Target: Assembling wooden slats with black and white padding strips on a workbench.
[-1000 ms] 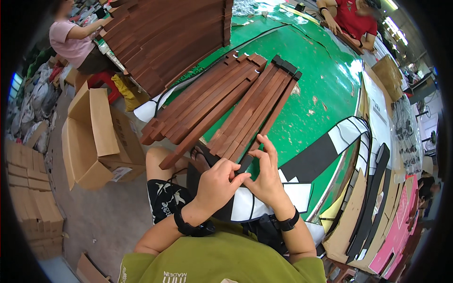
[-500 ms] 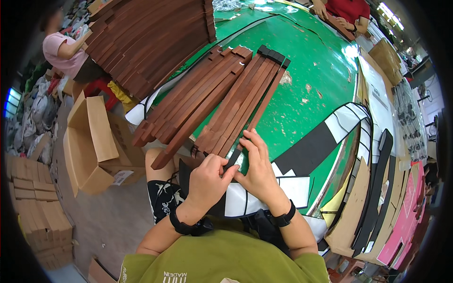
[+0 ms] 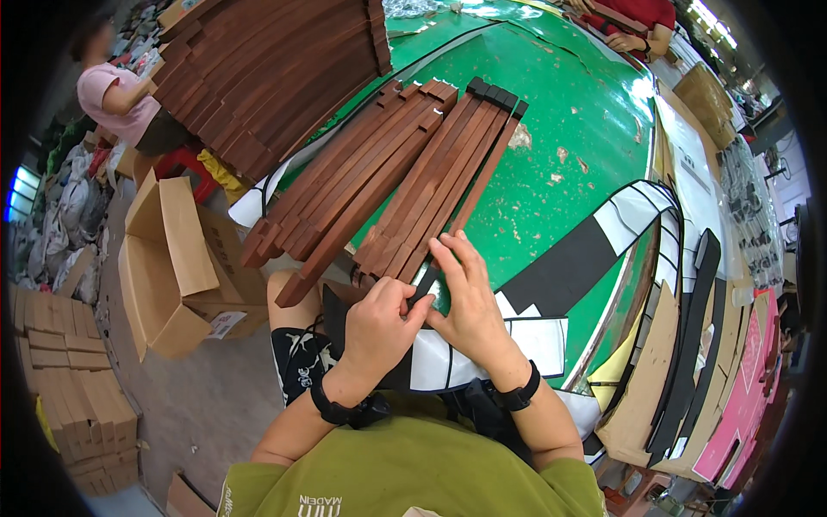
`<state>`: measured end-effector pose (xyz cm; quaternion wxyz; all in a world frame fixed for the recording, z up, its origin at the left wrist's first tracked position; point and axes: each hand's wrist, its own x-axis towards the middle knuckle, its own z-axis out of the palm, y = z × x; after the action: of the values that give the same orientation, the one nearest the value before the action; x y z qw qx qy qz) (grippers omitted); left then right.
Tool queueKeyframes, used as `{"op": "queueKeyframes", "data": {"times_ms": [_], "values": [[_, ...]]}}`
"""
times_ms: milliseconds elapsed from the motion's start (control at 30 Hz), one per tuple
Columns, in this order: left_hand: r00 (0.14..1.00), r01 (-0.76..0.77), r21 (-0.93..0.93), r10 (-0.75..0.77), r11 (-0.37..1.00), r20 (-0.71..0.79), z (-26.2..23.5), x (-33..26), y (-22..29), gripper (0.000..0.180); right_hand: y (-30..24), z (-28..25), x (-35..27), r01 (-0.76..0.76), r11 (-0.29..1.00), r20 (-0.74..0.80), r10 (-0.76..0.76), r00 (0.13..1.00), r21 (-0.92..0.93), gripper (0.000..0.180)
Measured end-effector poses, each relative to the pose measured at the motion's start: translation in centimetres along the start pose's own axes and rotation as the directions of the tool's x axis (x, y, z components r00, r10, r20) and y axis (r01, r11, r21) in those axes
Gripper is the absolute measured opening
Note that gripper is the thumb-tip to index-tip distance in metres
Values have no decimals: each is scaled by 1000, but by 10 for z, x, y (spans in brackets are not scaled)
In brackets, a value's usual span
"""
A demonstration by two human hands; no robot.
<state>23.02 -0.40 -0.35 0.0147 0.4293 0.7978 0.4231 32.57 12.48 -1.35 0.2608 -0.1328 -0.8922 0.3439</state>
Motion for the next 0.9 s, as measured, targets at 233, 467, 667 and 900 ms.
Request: {"op": "queueKeyframes", "data": {"times_ms": [233,467,667,900], "values": [[998,-47,74,50,996,-39,4,-3,-2,26,-3,1,-1,86,970,39,-79,996,-226,76],[997,-55,121,47,991,69,-5,-10,-4,27,-3,1,-4,88,970,45,-79,996,-228,75],[995,-93,113,88,989,50,0,-8,-5,23,-3,7,-4,102,955,26,-99,995,-278,76],[996,-41,-59,45,997,75,-13,-11,-9,24,-11,-7,-5,43,970,27,-38,999,-241,72]]}}
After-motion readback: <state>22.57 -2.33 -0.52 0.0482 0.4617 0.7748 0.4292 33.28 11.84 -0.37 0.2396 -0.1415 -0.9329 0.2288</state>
